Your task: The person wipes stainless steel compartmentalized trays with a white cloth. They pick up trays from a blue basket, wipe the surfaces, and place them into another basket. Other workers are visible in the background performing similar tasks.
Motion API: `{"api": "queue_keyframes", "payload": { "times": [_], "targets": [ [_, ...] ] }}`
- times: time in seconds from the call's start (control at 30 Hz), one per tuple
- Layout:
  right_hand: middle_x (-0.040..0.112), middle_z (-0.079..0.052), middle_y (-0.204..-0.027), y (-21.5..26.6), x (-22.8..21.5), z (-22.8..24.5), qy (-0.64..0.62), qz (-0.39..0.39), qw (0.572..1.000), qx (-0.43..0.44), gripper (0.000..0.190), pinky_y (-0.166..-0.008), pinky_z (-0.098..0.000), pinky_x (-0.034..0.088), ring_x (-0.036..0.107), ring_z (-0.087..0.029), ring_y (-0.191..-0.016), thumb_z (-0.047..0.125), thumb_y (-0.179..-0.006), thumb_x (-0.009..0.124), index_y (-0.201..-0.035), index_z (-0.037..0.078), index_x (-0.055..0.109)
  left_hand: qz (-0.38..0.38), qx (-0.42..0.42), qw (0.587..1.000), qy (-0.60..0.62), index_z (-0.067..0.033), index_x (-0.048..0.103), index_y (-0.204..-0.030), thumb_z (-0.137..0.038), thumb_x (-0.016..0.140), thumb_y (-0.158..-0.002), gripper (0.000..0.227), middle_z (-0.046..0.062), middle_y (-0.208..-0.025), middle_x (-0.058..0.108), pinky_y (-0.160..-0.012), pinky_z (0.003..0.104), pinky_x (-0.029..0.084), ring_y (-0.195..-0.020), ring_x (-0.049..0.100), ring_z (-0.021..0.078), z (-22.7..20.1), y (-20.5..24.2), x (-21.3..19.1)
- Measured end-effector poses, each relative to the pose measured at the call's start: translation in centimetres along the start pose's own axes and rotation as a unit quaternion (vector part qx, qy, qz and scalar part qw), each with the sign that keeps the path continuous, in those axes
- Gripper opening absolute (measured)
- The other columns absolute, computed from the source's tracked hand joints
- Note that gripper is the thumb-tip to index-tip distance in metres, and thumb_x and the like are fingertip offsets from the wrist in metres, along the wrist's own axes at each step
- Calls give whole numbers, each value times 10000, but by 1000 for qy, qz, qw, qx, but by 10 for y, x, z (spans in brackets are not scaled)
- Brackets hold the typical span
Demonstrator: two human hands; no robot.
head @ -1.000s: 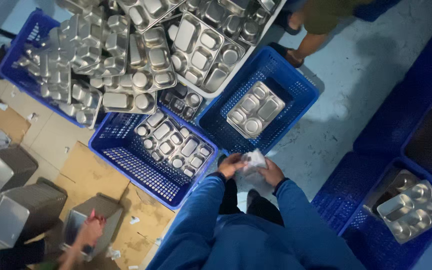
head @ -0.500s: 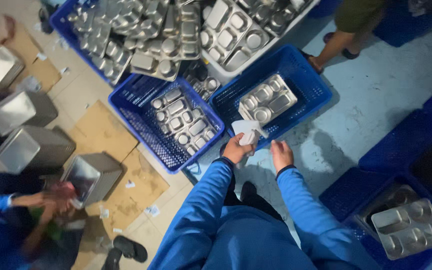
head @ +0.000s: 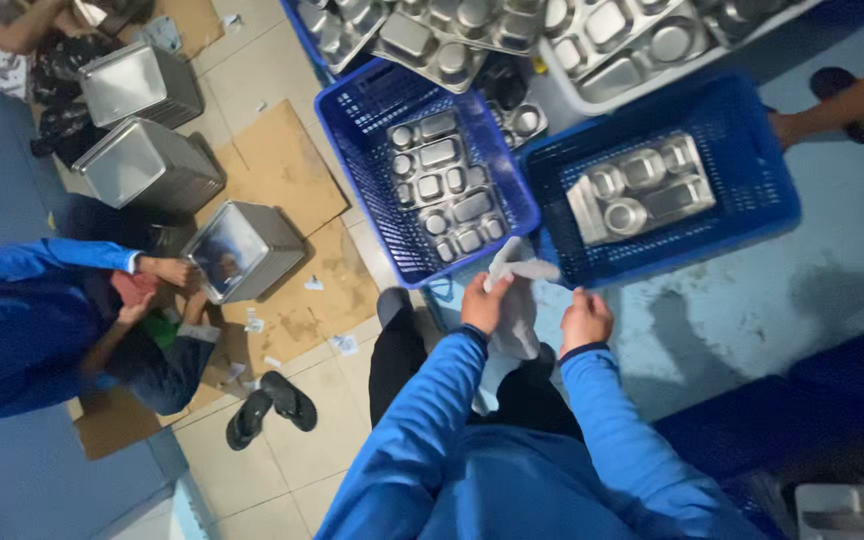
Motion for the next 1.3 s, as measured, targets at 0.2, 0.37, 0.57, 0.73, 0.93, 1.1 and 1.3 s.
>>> {"api": "queue_keyframes", "payload": {
  "times": [0.2, 0.37, 0.57, 0.73, 0.93, 1.1, 1.3],
  "targets": [
    [710, -9, -1042, 38, 160, -59, -135, 220, 944, 206, 298, -849, -334, 532, 652, -154, -1005, 390, -951, 599, -1121, 159, 679, 96, 213, 945, -231, -57, 674, -1242, -120, 745, -749, 502, 199, -1129, 728, -898, 446, 528, -1057, 675, 381, -50, -18, -73],
    [673, -112, -1039, 17, 240, -111, -375, 176, 869, 270, 368, -870, -468, 554, 639, -293, -1011, 432, -992, 677, -1110, 87, 630, 339, 110, 894, -272, -137, 645, -1174, -159, 750, -736, 451, 161, -1089, 732, -864, 420, 560, -1005, 733, 335, -52, -85, -131],
    [667, -114, -1069, -17, 253, -152, -369, 20, 919, 140, 308, -912, -479, 541, 656, -316, -1017, 64, -844, 614, -1150, 33, 625, 207, 80, 960, -168, -125, 580, -1314, -181, 758, -757, 588, 202, -1201, 704, -950, 413, 539, -1127, 685, 361, 24, -188, -165],
    [637, -169, -1080, -73, 262, -189, -373, 95, 915, 124, 342, -901, -554, 522, 640, -365, -1018, 23, -862, 583, -1199, -38, 579, 76, -53, 979, -182, -87, 607, -1277, -293, 766, -791, 551, 238, -1192, 732, -975, 403, 539, -1104, 711, 373, 161, -308, -165],
    [653, -192, -1214, -163, 267, -245, -315, 122, 933, 128, 545, -1005, -507, 510, 648, -369, -1119, 15, -815, 528, -1354, -69, 528, 64, 37, 908, -413, -212, 609, -1388, -246, 593, -889, 501, 187, -1260, 687, -1011, 489, 472, -1113, 642, 439, 274, -435, -143],
    [685, -190, -1126, -208, 278, -280, -234, 151, 950, 140, 452, -918, -483, 540, 676, -349, -1040, -11, -795, 540, -1235, -103, 583, 38, -155, 839, -520, -220, 589, -1375, -259, 491, -931, 456, 116, -1301, 662, -1005, 561, 453, -1160, 626, 392, 331, -503, -124],
    [698, -159, -1105, -238, 287, -275, -196, 156, 966, 60, 485, -863, -409, 543, 681, -297, -991, -17, -778, 528, -1254, -68, 611, 22, -127, 885, -446, -143, 672, -1254, -311, 465, -1037, 343, 181, -1253, 724, -992, 494, 526, -1173, 679, 379, 320, -537, -110]
  ]
}}
Point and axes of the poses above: each hand's wrist, its own y-axis away from the middle knuckle, its own x-axis out of the palm, z = x × y, the point moved 5 cm from there along -y, towards the middle knuckle
